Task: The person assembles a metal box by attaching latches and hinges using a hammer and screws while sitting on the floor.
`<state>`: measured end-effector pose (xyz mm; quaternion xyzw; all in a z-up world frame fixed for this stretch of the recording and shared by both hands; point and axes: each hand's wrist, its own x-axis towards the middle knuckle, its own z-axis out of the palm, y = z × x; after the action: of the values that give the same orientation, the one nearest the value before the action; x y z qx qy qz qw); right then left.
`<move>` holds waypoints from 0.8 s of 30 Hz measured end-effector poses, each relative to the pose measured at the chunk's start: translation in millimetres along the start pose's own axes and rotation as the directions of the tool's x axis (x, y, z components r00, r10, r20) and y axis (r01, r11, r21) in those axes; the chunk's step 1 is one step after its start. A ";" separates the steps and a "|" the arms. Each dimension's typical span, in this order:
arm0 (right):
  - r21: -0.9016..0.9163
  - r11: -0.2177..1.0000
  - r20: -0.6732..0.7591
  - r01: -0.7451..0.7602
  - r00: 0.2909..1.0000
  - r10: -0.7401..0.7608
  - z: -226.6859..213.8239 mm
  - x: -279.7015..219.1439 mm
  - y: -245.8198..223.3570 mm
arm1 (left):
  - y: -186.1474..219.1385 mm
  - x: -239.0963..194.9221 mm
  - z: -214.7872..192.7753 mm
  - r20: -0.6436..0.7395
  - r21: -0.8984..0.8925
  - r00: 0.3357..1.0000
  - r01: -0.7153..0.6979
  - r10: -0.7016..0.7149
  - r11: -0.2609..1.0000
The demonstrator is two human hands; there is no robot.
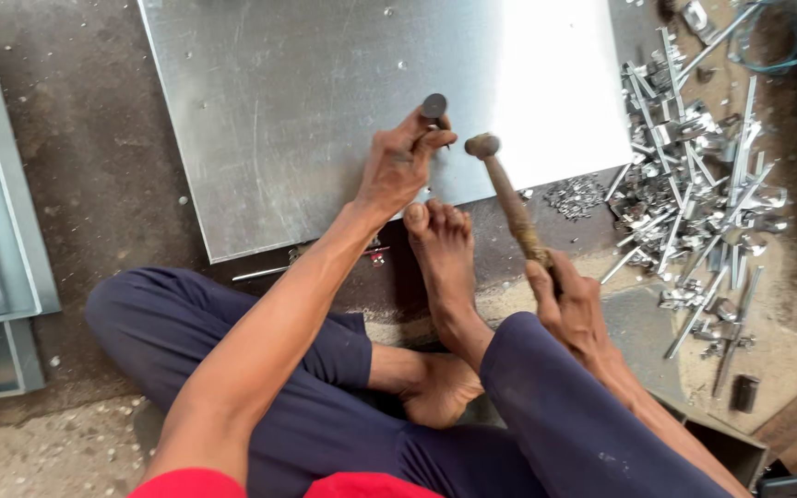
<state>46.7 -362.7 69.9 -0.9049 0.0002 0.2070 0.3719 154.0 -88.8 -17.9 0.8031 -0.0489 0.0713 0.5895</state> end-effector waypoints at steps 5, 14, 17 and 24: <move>-0.032 0.999 0.026 0.036 0.999 -0.035 -5.4 3.4 -1.8 | -10.2 -0.1 7.8 0.020 0.031 0.996 -0.092 0.091 0.995; 0.065 0.845 -0.337 0.531 0.809 -0.482 -59.7 -12.2 -35.1 | -9.8 -3.3 8.2 0.075 0.293 0.982 -0.187 0.172 0.938; 0.011 0.871 -0.231 0.492 0.848 -0.476 -49.2 -7.8 -33.7 | -8.5 -5.5 9.7 0.065 0.305 0.978 -0.208 0.197 0.929; 0.053 0.818 -0.346 0.573 0.779 -0.523 -58.4 -13.3 -57.9 | -10.9 3.3 13.8 0.009 0.100 0.997 -0.077 0.077 0.992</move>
<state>65.4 -362.2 151.1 -0.8547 -0.1880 -0.0586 0.4804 159.8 -98.7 -31.7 0.8294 -0.0777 0.0942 0.5451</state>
